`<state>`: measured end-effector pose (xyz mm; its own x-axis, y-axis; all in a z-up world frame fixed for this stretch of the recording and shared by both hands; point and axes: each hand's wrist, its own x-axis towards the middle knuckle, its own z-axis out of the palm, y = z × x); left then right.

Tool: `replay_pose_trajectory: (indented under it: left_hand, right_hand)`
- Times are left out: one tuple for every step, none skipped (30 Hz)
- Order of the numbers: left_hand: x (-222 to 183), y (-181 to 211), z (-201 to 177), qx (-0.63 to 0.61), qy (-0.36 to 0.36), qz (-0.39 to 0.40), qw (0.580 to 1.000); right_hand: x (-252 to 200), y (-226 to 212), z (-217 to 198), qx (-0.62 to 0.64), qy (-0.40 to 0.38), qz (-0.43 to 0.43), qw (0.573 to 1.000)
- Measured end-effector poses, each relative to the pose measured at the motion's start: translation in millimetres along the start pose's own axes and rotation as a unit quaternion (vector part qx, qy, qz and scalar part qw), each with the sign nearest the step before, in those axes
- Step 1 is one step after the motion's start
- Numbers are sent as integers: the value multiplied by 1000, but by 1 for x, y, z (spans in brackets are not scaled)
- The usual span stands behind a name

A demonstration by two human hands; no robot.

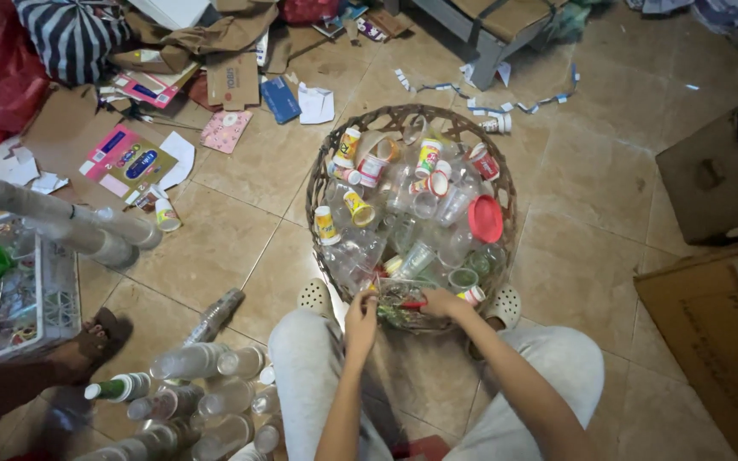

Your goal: The person picks up plastic cups from a basket one at a time and uses a tool to cut the rims off. They set the trimmed rims aside and place the modified cups back into the basket.

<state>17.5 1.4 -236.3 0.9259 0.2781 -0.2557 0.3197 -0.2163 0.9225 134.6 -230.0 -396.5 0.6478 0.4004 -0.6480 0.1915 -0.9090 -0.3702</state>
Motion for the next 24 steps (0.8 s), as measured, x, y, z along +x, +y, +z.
replay_pose_trajectory:
  left_hand:
    - [4, -6, 1, 7, 4, -19, 1000]
    - [5, -8, 2, 6, 4, -17, 1000]
    - [6, -10, 2, 15, 4, -24, 1000]
    - [4, -13, 3, 23, 4, -33, 999]
    - [7, -16, 5, 22, 4, -33, 999]
    - [8, -19, 7, 24, 5, -35, 999]
    - [8, -23, 9, 26, 6, -38, 999]
    - [8, -23, 10, 26, 7, -39, 999]
    - [7, -22, 12, 29, 6, -22, 999]
    - [7, -22, 13, 33, 4, -5, 999]
    - [7, -25, 15, 33, 5, -5, 999]
    - [7, -29, 18, 56, -7, 1, 998]
    - [6, -32, 21, 80, -20, 8, 997]
    - [6, -35, 22, 80, -20, 8, 997]
    - [6, -38, 24, 100, -36, 4, 994]
    - [7, -41, 25, 119, -50, 0, 992]
    - [11, -49, 31, 119, -49, 1, 992]
    - [15, -58, 37, 142, -59, 0, 988]
    - [19, -66, 44, 166, -69, -1, 984]
    - [20, -67, 45, 165, -70, 0, 984]
    - [20, -68, 47, 184, -87, -8, 979]
    - [22, -68, 49, 202, -104, -16, 974]
    - [30, -57, 47, 201, -104, -14, 974]
    - [36, -48, 44, 190, -82, 30, 978]
  right_hand:
    - [19, 18, 7, -30, 9, 11, 999]
    - [-13, -3, -20, -31, 11, 12, 999]
    - [-45, -25, -47, -7, -3, 21, 1000]
    - [-79, -46, -72, 17, -18, 30, 999]
    - [-60, -24, -64, 16, -18, 30, 999]
    - [-42, -3, -54, -13, -5, 44, 999]
    - [-24, 18, -44, -42, 8, 58, 997]
    - [-63, -10, -49, -43, 6, 58, 997]
    - [-99, -35, -75, -30, -10, 57, 998]
    - [-136, -55, -114, -15, -25, 56, 998]
    - [-145, -58, -121, -14, -26, 56, 998]
    - [-155, -59, -129, -12, -11, 58, 998]
    - [-165, -60, -136, -9, 5, 60, 998]
    - [-154, -42, -132, -9, 5, 60, 998]
    - [-144, -24, -128, 16, 17, 68, 997]
    - [-132, -6, -126, 40, 31, 74, 996]
    - [-140, 1, -126, 39, 31, 74, 996]
    - [-148, 8, -127, 71, 69, 71, 993]
    - [-156, 15, -128, 102, 107, 68, 987]
    - [-185, 3, -131, 102, 108, 69, 987]
    - [-213, -9, -135, 175, 133, 55, 974]
    - [-240, -21, -139, 248, 157, 42, 955]
    - [-227, -2, -128, 247, 158, 42, 955]
    - [-213, 17, -114, 330, 156, 22, 931]
